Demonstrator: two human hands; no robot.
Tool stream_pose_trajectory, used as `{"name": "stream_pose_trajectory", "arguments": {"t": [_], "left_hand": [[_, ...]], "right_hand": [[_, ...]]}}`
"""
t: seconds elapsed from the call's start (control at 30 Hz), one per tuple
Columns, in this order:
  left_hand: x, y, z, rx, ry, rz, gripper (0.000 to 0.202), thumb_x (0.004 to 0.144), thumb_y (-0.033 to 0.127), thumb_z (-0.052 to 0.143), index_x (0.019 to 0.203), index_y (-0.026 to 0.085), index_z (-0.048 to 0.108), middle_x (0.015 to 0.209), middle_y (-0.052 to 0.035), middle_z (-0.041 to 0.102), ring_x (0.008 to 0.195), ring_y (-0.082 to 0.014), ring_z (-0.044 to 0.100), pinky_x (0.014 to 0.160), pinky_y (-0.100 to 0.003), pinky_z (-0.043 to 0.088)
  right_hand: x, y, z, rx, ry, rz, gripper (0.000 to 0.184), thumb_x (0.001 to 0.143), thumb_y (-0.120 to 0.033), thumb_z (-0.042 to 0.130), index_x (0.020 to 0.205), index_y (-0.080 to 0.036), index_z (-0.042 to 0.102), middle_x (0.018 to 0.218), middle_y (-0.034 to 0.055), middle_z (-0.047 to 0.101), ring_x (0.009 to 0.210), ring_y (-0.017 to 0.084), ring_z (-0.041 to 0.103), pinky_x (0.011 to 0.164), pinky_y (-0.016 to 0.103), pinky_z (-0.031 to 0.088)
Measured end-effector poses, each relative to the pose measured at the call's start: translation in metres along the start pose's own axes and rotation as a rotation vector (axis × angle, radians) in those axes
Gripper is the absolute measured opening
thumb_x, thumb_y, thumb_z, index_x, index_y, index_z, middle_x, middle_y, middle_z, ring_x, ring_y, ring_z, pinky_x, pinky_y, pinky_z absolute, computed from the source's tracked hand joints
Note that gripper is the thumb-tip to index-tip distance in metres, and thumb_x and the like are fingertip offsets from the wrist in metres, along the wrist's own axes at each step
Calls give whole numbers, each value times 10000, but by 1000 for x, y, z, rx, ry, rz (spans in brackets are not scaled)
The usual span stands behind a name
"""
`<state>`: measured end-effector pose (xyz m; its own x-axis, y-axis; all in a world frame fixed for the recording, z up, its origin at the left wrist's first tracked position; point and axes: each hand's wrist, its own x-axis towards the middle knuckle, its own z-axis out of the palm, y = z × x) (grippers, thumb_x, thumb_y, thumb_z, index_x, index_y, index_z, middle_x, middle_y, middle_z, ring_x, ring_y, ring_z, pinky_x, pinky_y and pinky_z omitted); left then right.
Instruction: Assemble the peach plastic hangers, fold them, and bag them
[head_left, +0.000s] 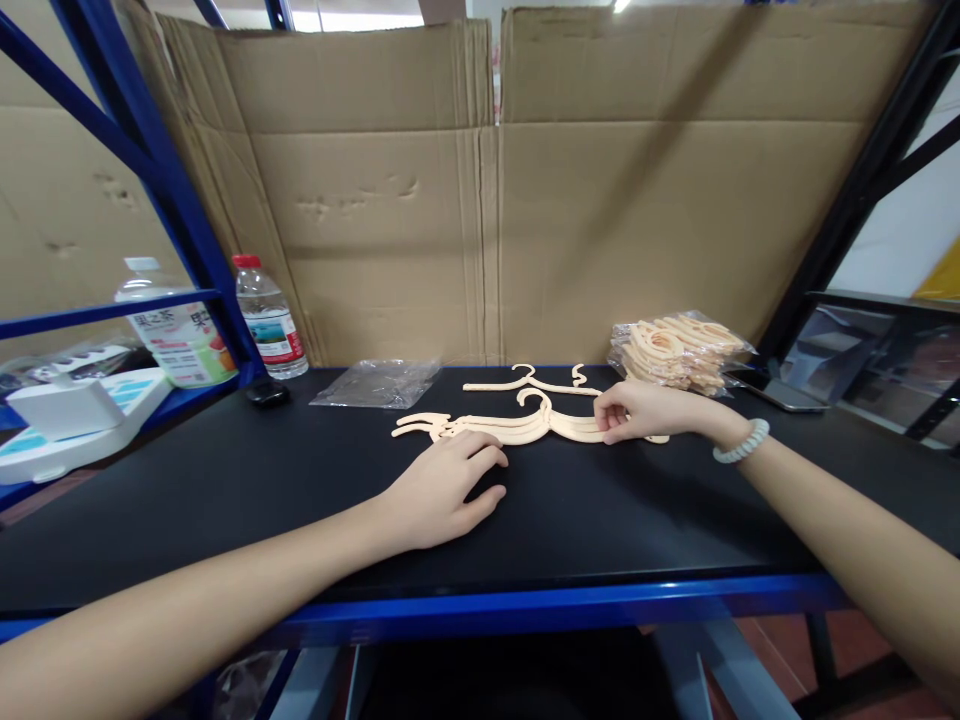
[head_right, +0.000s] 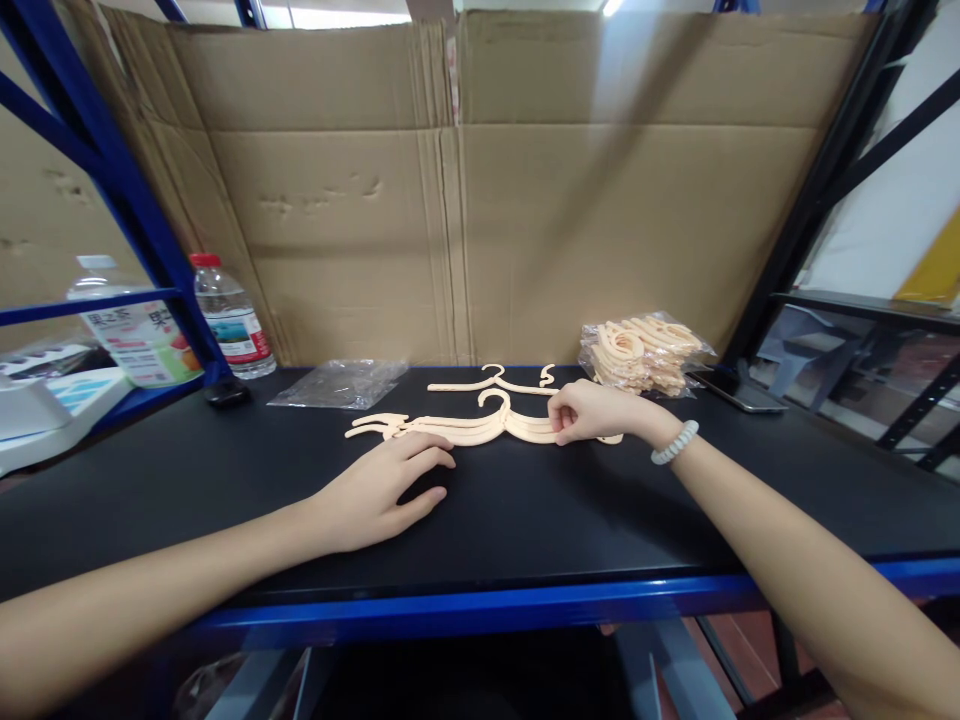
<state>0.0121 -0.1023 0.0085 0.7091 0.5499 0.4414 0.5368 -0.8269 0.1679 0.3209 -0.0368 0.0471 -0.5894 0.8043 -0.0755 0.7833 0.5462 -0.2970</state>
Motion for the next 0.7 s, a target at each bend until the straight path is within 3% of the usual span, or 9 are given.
{"name": "stream_pose_trajectory", "arguments": {"t": [0.1,0.27,0.5,0.57,0.7], "left_hand": [[1,-2,0,24,-1,-13,188,836,221,566,1013,205,629,1104,-100,621,1046,-282,571,900,-411,437],[2,-3,-1,78,-105,-72,212,871,236,510,1059,179,590,1187,-102,580,1136,-266,511,978,-432,403],[2,-3,-1,68,-110,-89,225,874,241,508,1075,165,573,1230,-118,557,1183,-265,484,1010,-425,395],[2,-2,-2,44,-113,-88,219,872,232,509,1072,169,572,1235,-116,553,1184,-258,485,1010,-420,396],[2,-1,-2,-50,-139,-63,213,863,214,520,1069,188,569,1196,-101,572,1172,-241,495,1007,-408,400]], "right_hand": [[3,7,2,-9,19,7,115,727,-270,629,738,-156,638,669,26,640,601,145,580,547,246,410],[8,16,5,-15,57,2,99,721,-250,629,738,-152,635,668,27,640,605,146,584,548,240,409],[7,14,1,48,83,8,131,727,-290,622,733,-160,610,686,35,636,628,155,583,566,251,417],[6,14,-2,67,167,16,165,755,-329,594,748,-164,587,678,35,617,616,151,559,551,253,399],[5,20,-6,42,519,30,95,795,-256,486,842,-179,516,583,-21,484,534,129,445,511,252,334]]}}
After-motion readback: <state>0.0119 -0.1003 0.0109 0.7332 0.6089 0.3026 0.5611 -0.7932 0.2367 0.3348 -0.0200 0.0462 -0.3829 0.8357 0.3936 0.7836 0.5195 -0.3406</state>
